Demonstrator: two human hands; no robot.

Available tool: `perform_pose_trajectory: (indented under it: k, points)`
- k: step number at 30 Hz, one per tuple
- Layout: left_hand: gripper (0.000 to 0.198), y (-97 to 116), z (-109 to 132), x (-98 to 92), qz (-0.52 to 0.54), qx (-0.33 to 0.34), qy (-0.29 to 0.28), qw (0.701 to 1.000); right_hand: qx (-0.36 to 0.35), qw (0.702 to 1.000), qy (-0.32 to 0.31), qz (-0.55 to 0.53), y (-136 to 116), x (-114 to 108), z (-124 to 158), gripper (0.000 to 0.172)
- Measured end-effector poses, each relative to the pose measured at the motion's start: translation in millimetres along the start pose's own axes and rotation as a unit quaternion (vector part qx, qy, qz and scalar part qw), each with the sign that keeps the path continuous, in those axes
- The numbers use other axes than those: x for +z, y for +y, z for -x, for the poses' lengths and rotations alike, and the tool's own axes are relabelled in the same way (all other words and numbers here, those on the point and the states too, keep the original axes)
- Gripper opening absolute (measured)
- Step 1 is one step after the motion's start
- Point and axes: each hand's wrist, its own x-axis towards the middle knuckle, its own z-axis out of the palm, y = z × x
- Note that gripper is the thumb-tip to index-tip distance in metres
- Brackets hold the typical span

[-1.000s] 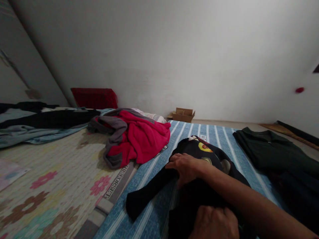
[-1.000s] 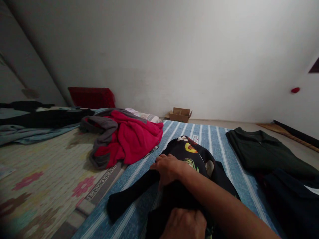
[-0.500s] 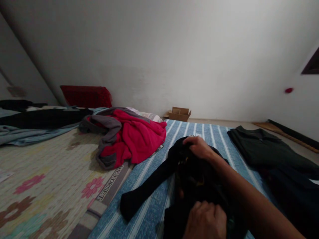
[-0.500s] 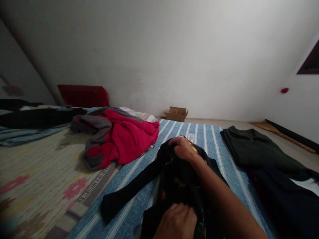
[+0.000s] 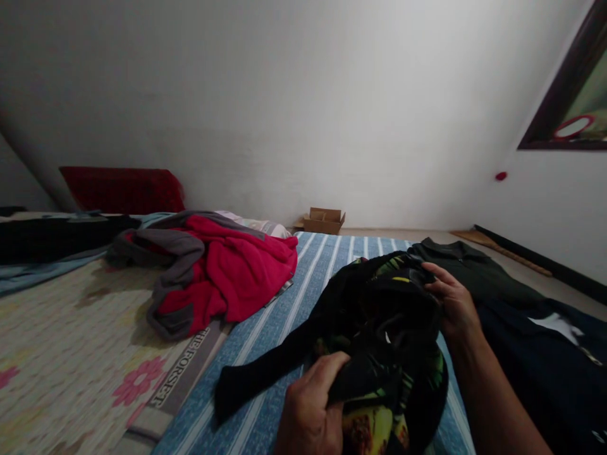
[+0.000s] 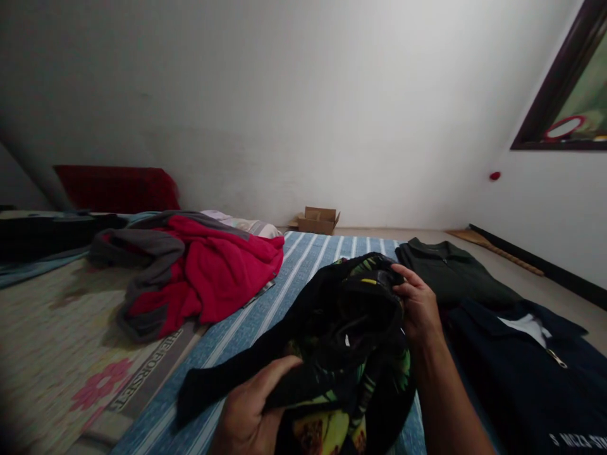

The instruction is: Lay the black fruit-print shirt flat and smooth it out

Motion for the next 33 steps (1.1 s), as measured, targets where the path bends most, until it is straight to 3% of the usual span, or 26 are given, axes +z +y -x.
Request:
perform_pose_trajectory:
  k: [4,10,14,18,24,28,30,33]
  points:
    - [0.028,-13,6,6.8,-0.017,0.065,-0.04,0.997,0.034,0.997,-0.043,0.061,7,-11,19,0.044]
    - [0.023,-52,15,32.4,-0.122,0.105,-0.082,0.984,0.056,0.994,-0.085,0.026,6,-19,47,0.044]
    - [0.037,-44,10,29.7,-0.126,0.109,-0.104,0.981,0.073,0.989,-0.124,0.04,10,-23,63,0.045]
    - [0.059,-23,1,27.3,-0.116,0.059,-0.153,0.98,0.09,0.973,-0.191,0.096,14,-28,75,0.041]
    - [0.087,-19,-4,44.7,-0.162,-0.005,-0.203,0.966,0.081,0.901,-0.343,0.255,6,-29,88,0.035]
    - [0.085,-18,-1,54.3,-0.167,-0.036,-0.189,0.967,0.04,0.848,-0.398,0.347,-10,-23,96,0.031]
    - [0.077,-15,0,56.4,-0.171,-0.045,-0.191,0.965,0.013,0.802,-0.436,0.408,-21,-15,99,0.029]
    - [0.066,-7,-2,57.8,-0.19,-0.07,-0.238,0.95,-0.056,0.716,-0.466,0.517,-36,2,102,0.022]
